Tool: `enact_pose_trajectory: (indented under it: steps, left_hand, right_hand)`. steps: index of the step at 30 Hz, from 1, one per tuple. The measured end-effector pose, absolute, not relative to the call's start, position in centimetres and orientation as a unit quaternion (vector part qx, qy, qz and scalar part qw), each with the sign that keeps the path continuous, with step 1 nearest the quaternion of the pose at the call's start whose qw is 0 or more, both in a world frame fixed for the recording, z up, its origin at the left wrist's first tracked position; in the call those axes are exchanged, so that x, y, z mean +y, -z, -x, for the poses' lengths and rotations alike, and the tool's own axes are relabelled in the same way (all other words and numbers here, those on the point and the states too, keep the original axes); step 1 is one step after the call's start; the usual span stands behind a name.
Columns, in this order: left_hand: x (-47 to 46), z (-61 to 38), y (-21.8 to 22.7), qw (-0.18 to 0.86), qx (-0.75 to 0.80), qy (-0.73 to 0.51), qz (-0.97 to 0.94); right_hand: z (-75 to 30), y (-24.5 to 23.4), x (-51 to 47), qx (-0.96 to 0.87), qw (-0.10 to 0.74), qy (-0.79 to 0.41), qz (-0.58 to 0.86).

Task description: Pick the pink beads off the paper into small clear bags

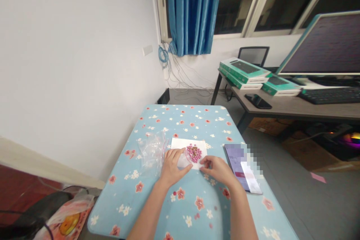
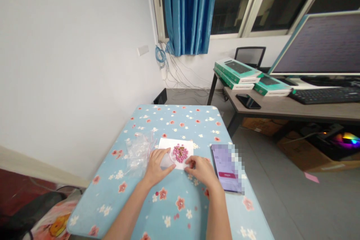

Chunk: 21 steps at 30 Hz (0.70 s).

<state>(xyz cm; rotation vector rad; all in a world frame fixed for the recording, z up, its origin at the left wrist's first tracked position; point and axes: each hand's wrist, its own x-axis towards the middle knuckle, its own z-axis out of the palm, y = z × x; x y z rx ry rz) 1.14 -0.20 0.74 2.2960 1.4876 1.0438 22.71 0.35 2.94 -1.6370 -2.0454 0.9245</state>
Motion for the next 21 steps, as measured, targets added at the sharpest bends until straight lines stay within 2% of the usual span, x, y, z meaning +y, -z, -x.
enact_pose_trajectory:
  steps: [10, 16, 21]
  left_hand:
    - [-0.2, -1.1, -0.7, 0.104, 0.501, -0.357, -0.781]
    - [-0.1, -1.1, -0.6, 0.104, 0.496, -0.363, -0.782]
    - [-0.2, -1.2, -0.8, 0.110, 0.491, -0.362, -0.785]
  right_hand:
    - [-22.6, -2.9, 0.4, -0.729, 0.214, -0.314, 0.569]
    - [-20.7, -3.2, 0.6, -0.712, 0.335, -0.341, 0.514]
    - [-19.6, -3.4, 0.5, -0.672, 0.397, -0.377, 0.499]
